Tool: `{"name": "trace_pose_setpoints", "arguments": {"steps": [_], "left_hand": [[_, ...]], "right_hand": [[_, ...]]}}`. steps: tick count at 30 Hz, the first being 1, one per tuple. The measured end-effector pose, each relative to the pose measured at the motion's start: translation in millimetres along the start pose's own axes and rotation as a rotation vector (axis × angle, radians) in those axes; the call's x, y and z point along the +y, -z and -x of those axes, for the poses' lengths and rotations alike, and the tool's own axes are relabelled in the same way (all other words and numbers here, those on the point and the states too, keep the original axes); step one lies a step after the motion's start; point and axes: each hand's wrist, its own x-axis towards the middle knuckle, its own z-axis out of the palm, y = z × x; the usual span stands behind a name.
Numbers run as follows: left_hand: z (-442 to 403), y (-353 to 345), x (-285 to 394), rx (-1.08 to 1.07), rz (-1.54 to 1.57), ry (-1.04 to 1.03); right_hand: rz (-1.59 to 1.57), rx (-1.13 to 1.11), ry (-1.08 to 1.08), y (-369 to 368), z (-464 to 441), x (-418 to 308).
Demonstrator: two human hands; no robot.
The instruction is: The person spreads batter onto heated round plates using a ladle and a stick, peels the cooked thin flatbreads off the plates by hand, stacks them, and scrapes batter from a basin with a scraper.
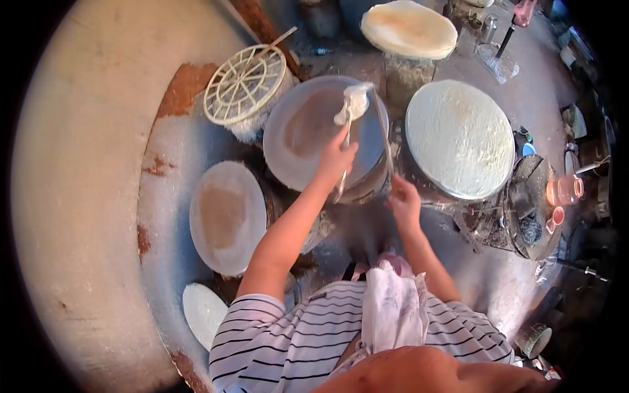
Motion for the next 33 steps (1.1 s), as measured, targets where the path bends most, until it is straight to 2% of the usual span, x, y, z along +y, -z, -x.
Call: {"name": "trace_pose_setpoints", "arguments": {"steps": [1,2,5,9,10,13,16,18,20,23,24,27,28,29,31,32,33], "left_hand": [[-5.4,5.4,-9.8,0.009,-0.259,-0.023],[-35.3,17.6,-52.7,0.256,-0.729,-0.708],[-28.4,33.9,0.9,0.105,-1.095,-0.284],[-60.3,67.4,10.2,0.091,-1.244,-0.292],[-63.1,74.6,8.2,0.116,-1.238,-0.334],[-83.5,97.8,-15.5,0.16,-1.193,-0.377],[-92.6,112.9,-8.5,0.14,-1.152,-0.211],[-89.8,124.6,1.3,0.153,-1.157,-0.312],[-79.1,140.1,-13.6,0.162,-1.067,-0.362],[-72.0,151.6,-29.8,0.213,-0.982,-0.428],[-71.9,148.8,-31.0,0.241,-0.991,-0.387],[-81.6,163.0,-61.2,0.298,-0.87,-0.551],[-88.5,175.7,-81.0,0.353,-0.841,-0.77],[-66.4,181.3,-75.6,0.243,-0.593,-0.52],[-30.4,175.5,-32.7,0.058,-0.052,-0.068],[-21.9,164.4,-24.1,0.107,0.157,-0.057],[-22.7,162.7,-22.2,0.131,0.059,-0.053]], "right_hand": [[0.087,0.028,0.032,-5.4,3.3,-18.2],[0.133,0.042,0.078,-10.6,-2.1,-19.4],[0.196,0.097,0.135,-36.8,-9.6,-28.9],[0.388,0.122,0.204,-45.4,-16.9,-38.0],[0.355,0.123,0.247,-48.3,-11.8,-40.2],[0.535,0.13,0.395,-77.6,-24.7,-48.3],[0.634,0.155,0.497,-90.1,-58.6,-57.0],[0.732,0.186,0.477,-75.2,-38.3,-63.5],[0.81,0.111,0.43,-61.2,-3.4,-62.8],[0.806,0.063,0.487,-100.0,-10.6,-49.9],[0.844,0.047,0.511,-111.2,-23.6,-55.9],[0.88,0.112,0.529,-97.7,-48.0,-71.3],[0.924,0.119,0.576,-77.5,-47.0,-68.2],[0.965,0.134,0.554,-64.5,-32.9,-82.1],[0.94,0.08,0.602,-68.1,-21.0,-62.1],[0.895,0.053,0.615,-80.2,-24.4,-56.2],[0.85,0.028,0.636,-99.9,-31.7,-53.2]]}}
